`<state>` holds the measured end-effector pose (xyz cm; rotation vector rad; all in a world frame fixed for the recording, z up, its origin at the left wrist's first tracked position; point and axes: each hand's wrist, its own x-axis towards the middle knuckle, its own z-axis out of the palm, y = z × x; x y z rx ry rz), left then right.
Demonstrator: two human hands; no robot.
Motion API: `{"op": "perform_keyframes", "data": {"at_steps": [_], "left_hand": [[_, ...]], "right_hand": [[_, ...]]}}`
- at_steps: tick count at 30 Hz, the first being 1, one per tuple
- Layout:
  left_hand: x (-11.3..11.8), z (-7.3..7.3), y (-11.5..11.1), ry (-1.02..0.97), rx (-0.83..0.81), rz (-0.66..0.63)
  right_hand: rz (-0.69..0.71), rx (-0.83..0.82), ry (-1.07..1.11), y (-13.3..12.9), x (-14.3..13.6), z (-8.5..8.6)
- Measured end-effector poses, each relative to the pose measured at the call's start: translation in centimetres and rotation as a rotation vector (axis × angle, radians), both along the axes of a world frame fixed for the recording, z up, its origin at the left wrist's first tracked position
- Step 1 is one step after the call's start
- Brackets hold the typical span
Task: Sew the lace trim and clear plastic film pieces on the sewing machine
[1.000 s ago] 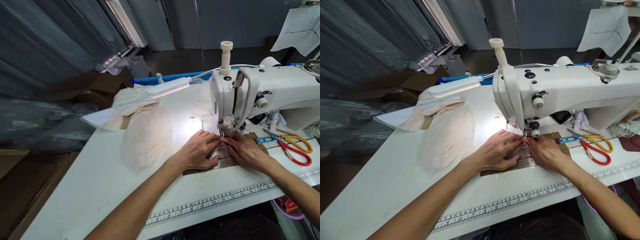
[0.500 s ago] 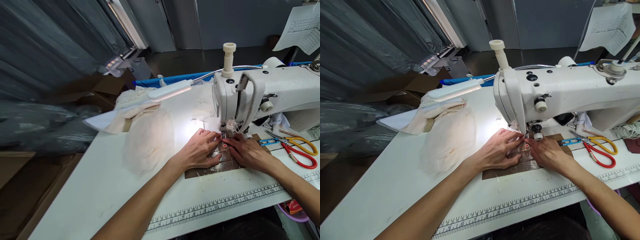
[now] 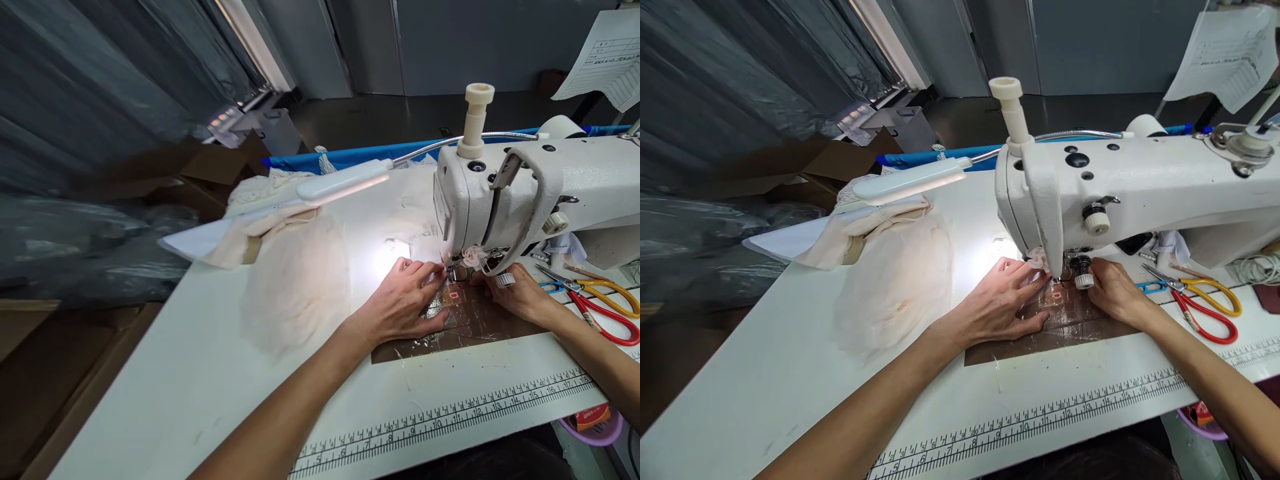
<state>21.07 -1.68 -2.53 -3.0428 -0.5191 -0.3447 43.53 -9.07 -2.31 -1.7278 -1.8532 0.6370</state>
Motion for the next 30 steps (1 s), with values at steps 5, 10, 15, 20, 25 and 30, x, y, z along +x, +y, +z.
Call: {"op": "perform_keyframes", "data": {"at_steps": [5,10,15,20,25,30], "left_hand": [[0.0,-0.1,0.0,0.004,-0.005,0.013],[0.0,-0.2,0.1,0.000,-0.009,0.009],[0.0,-0.1,0.1,-0.029,-0.019,0.020],[0.1,-0.1,-0.2,-0.016,-0.076,0.067],[0.2,-0.4,0.3,0.054,-0.157,0.145],[0.1,0.5,2.1,0.077,-0.220,0.099]], "right_hand": [[-0.064,0.041,0.064,-0.2,-0.1,-0.3],[-0.029,0.110,0.073,-1.7,-0.5,0.6],[-0.073,0.172,0.035,-1.8,-0.7,-0.5],[-0.070,0.172,0.030,-1.5,-0.4,-0.9],[-0.024,0.145,-0.072,-1.9,-0.4,-1.2],[0.025,0.229,-0.118,-2.4,-0.5,-1.9]]}}
